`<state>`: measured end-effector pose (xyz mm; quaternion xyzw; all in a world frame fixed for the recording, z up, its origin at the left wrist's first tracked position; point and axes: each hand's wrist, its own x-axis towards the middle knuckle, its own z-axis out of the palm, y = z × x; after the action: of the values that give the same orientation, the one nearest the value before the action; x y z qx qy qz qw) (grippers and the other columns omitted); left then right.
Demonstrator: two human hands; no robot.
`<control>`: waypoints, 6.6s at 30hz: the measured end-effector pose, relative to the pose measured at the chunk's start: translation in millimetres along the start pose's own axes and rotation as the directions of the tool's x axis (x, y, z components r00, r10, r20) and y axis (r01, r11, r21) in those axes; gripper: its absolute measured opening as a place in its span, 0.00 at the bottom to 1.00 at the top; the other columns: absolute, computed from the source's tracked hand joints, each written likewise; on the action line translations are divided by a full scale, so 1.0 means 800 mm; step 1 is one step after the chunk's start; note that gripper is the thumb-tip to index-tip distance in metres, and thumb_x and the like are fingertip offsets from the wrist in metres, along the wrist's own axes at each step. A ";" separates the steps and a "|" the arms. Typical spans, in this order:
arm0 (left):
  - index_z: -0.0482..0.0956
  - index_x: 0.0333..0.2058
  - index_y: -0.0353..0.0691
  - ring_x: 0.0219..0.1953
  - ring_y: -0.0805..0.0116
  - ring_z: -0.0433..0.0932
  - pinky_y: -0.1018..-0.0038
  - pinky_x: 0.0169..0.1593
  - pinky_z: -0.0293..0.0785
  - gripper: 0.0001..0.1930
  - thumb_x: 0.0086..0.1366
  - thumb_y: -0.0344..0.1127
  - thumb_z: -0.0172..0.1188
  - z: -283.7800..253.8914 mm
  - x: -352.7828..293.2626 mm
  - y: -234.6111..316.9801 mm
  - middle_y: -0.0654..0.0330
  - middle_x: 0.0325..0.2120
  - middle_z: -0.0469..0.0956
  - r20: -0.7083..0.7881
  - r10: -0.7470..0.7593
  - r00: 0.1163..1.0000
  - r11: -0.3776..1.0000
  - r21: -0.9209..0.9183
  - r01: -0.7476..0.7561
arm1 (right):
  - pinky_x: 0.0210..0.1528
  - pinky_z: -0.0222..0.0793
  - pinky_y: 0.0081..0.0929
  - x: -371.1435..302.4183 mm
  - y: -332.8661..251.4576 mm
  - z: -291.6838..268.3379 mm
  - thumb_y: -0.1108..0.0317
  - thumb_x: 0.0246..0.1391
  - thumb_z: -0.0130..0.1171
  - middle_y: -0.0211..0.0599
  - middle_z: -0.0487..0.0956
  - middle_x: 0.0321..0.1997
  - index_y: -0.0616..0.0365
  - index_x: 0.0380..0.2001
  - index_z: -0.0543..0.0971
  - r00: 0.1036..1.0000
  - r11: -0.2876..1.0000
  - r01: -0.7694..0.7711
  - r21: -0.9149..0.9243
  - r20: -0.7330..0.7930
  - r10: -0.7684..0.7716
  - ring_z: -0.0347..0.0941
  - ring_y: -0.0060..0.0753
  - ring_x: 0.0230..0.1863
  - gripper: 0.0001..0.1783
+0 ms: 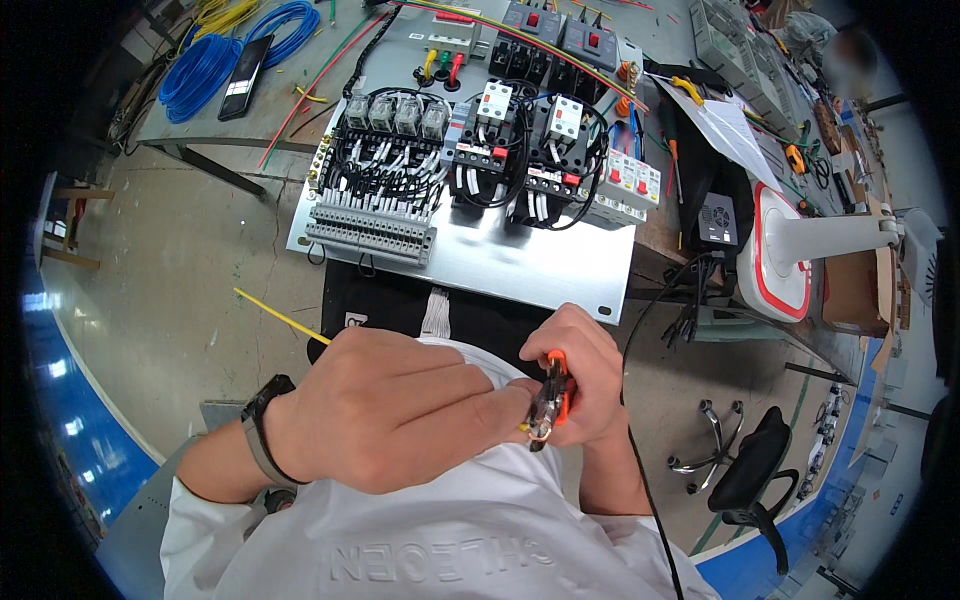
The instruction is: The person strips insulation from multiple colored wires using pliers and inserts them into terminals on an electrical control panel. The person handles green, red, and yellow wires sequentially, preparing and connecting each one.
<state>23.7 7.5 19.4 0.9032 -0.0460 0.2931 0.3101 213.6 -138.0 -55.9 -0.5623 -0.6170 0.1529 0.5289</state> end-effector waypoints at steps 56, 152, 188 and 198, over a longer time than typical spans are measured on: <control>0.89 0.42 0.39 0.20 0.63 0.83 0.73 0.24 0.74 0.09 0.63 0.28 0.74 0.003 -0.010 0.023 0.60 0.23 0.84 0.061 -0.368 0.928 0.895 -0.245 0.371 | 0.31 0.65 0.26 -0.020 0.027 -0.003 0.50 0.50 0.79 0.38 0.78 0.33 0.63 0.40 0.81 0.999 1.000 -0.006 -0.009 0.036 0.006 0.70 0.30 0.30 0.28; 0.88 0.38 0.37 0.23 0.59 0.82 0.70 0.27 0.75 0.06 0.63 0.25 0.73 0.002 -0.026 0.021 0.56 0.26 0.85 0.098 -0.457 0.884 0.827 -0.320 0.463 | 0.28 0.64 0.38 -0.027 0.021 0.001 0.78 0.30 0.67 0.40 0.72 0.26 0.59 0.30 0.76 0.957 0.979 -0.190 0.072 0.238 0.168 0.70 0.46 0.25 0.17; 0.84 0.43 0.31 0.33 0.78 0.84 0.81 0.30 0.77 0.04 0.74 0.25 0.67 -0.009 -0.020 0.019 0.59 0.33 0.87 0.321 -0.741 0.589 0.349 -0.567 0.747 | 0.44 0.75 0.33 -0.012 0.014 0.031 0.74 0.48 0.71 0.39 0.80 0.34 0.64 0.43 0.80 0.956 0.950 -0.292 0.106 0.032 0.290 0.78 0.40 0.36 0.18; 0.82 0.46 0.33 0.32 0.77 0.85 0.82 0.29 0.76 0.06 0.74 0.26 0.67 -0.006 -0.017 -0.006 0.57 0.34 0.87 0.448 -0.731 0.515 0.136 -0.643 0.754 | 0.45 0.73 0.22 0.017 -0.037 0.017 0.69 0.68 0.68 0.31 0.84 0.37 0.65 0.44 0.83 0.850 0.654 -0.489 0.577 0.147 0.506 0.77 0.19 0.39 0.09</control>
<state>11.0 12.5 12.3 0.5722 0.2785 0.0364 0.7705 189.2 -130.6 -32.0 -0.5166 -0.3522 0.4694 0.6235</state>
